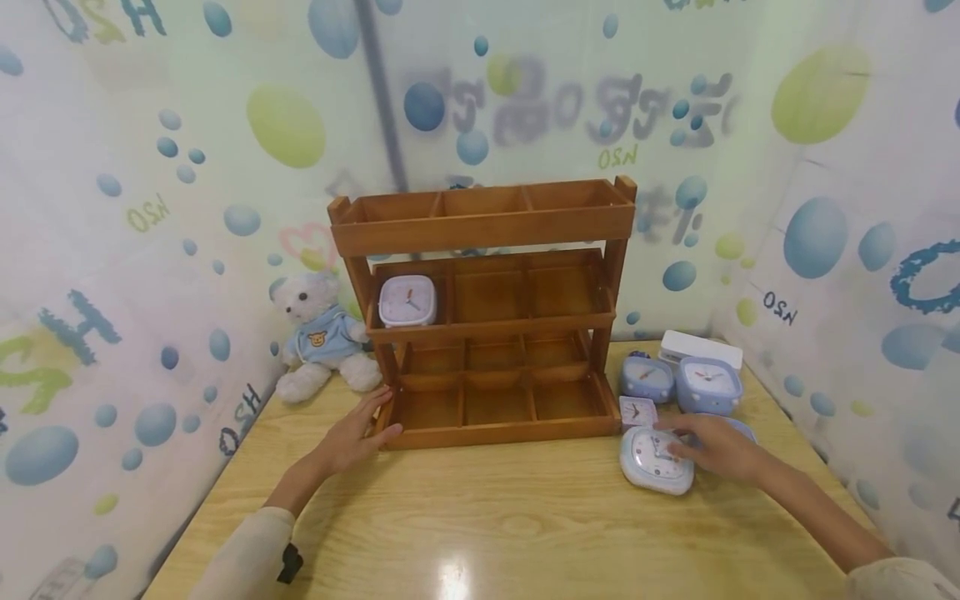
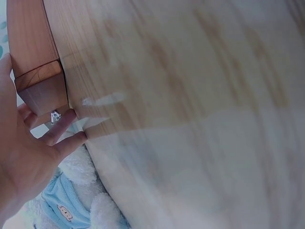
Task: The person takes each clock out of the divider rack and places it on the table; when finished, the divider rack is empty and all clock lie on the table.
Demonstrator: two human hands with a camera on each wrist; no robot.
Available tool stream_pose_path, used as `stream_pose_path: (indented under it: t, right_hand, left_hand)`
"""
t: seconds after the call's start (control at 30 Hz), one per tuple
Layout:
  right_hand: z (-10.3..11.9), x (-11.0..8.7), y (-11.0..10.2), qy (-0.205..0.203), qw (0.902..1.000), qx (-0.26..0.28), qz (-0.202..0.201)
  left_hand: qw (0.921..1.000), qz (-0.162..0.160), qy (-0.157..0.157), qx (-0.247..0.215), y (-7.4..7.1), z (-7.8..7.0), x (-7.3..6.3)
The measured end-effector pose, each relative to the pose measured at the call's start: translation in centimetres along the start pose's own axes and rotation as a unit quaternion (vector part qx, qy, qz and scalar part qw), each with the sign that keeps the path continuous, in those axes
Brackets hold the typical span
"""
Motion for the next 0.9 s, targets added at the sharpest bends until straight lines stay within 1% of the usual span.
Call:
stream_pose_path:
  t: [0.1, 0.17, 0.33, 0.43, 0.6, 0.73, 0.9]
  right_hand:
    - [-0.1, -0.1, 0.3, -0.015, 0.9998, -0.005, -0.012]
    - [-0.1, -0.2, 0.3, -0.012, 0.9998, -0.011, -0.013]
    - [0.0, 0.0, 0.0, 0.028, 0.9995, -0.012, -0.009]
    - [0.1, 0.1, -0.3, 0.047, 0.9987, -0.005, -0.017]
    - [0.5, 0.6, -0.8, 0.05, 0.9983, 0.0, -0.028]
    - [0.9, 1.2, -1.1, 0.055, 0.9982, -0.001, -0.023]
    - [1.4, 2.6, -1.5, 0.032, 0.9986, -0.012, -0.041]
  left_hand:
    - [1.0, 0.001, -0.003, 0.0, 0.0, 0.0, 0.0]
    - [1.0, 0.002, -0.004, 0.001, 0.0, 0.1, 0.0]
    - [1.0, 0.004, -0.008, 0.002, 0.0, 0.1, 0.0]
    - [0.9999, 0.006, -0.011, -0.002, 0.0, 0.0, 0.0]
    - [0.9999, 0.009, -0.013, -0.005, -0.1, 0.0, 0.0]
    - [0.9999, 0.008, -0.009, -0.002, 0.0, 0.0, 0.0]
    - [0.9999, 0.007, -0.007, -0.004, 0.0, -0.1, 0.0]
Point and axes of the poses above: each hand's wrist, its own x-axis towards the middle knuckle, its own y-axis out of the palm, z = x × y, the point moved 3 cm from there along x, towards the middle knuckle, and after that the axes turned 2 degrees about y, right-handed, at the moved point
